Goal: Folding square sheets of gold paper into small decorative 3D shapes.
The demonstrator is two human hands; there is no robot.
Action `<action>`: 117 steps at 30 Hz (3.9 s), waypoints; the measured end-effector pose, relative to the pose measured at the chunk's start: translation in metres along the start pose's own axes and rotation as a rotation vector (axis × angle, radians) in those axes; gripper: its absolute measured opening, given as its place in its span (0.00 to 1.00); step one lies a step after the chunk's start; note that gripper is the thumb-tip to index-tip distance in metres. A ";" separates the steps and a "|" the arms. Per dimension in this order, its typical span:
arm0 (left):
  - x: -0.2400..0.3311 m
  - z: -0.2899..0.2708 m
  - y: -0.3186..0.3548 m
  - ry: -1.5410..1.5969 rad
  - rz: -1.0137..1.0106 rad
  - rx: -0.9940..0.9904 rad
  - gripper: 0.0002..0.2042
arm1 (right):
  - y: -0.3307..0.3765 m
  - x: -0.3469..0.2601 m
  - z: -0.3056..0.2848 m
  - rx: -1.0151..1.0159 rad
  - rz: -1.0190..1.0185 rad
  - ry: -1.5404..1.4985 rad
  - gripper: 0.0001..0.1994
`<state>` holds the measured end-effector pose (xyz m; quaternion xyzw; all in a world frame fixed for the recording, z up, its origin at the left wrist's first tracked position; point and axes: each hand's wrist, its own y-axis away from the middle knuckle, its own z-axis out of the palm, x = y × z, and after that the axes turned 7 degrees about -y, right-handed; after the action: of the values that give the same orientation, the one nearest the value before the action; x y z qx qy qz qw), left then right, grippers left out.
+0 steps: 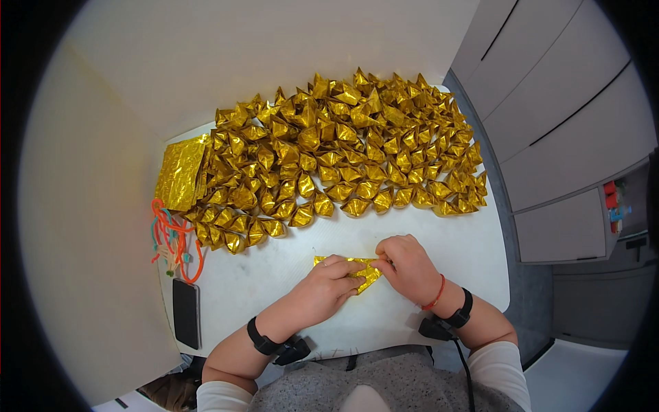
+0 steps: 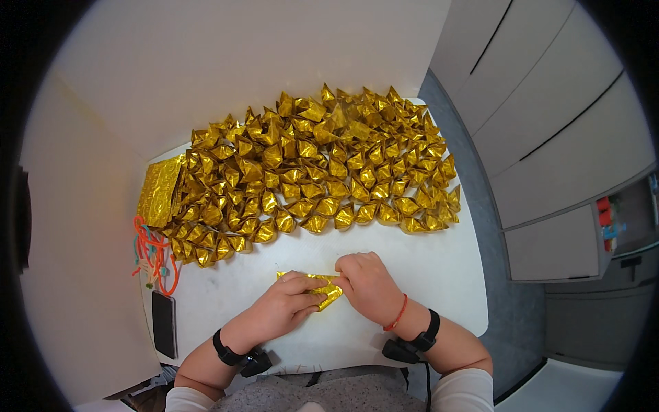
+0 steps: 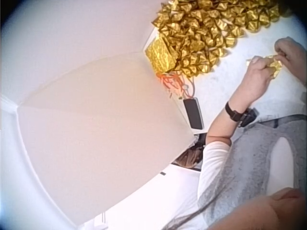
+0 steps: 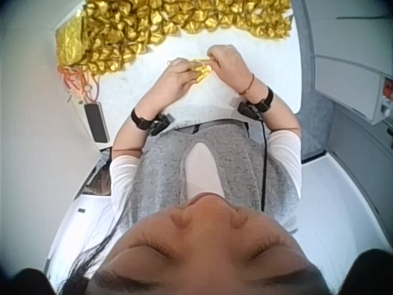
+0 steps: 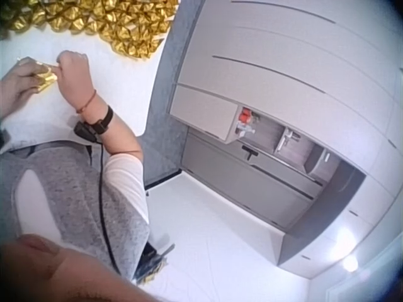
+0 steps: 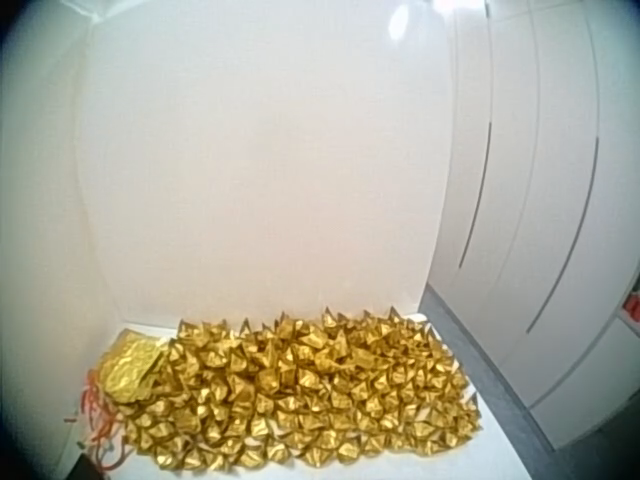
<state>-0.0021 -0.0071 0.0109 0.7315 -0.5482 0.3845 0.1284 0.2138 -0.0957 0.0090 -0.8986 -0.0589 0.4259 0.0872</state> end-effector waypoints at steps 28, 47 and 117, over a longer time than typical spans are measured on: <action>0.004 0.001 0.002 -0.067 0.016 -0.001 0.09 | 0.009 0.017 -0.033 -0.034 0.186 0.101 0.12; 0.014 0.026 -0.030 -0.409 -0.111 -0.006 0.14 | 0.011 0.003 -0.014 -0.006 0.058 0.209 0.15; 0.006 0.006 -0.006 -0.166 -0.181 0.051 0.08 | 0.004 -0.008 -0.007 -0.024 0.029 0.204 0.15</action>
<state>0.0064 -0.0126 0.0125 0.8105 -0.4786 0.3233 0.0980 0.2143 -0.1021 0.0180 -0.9390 -0.0420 0.3329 0.0758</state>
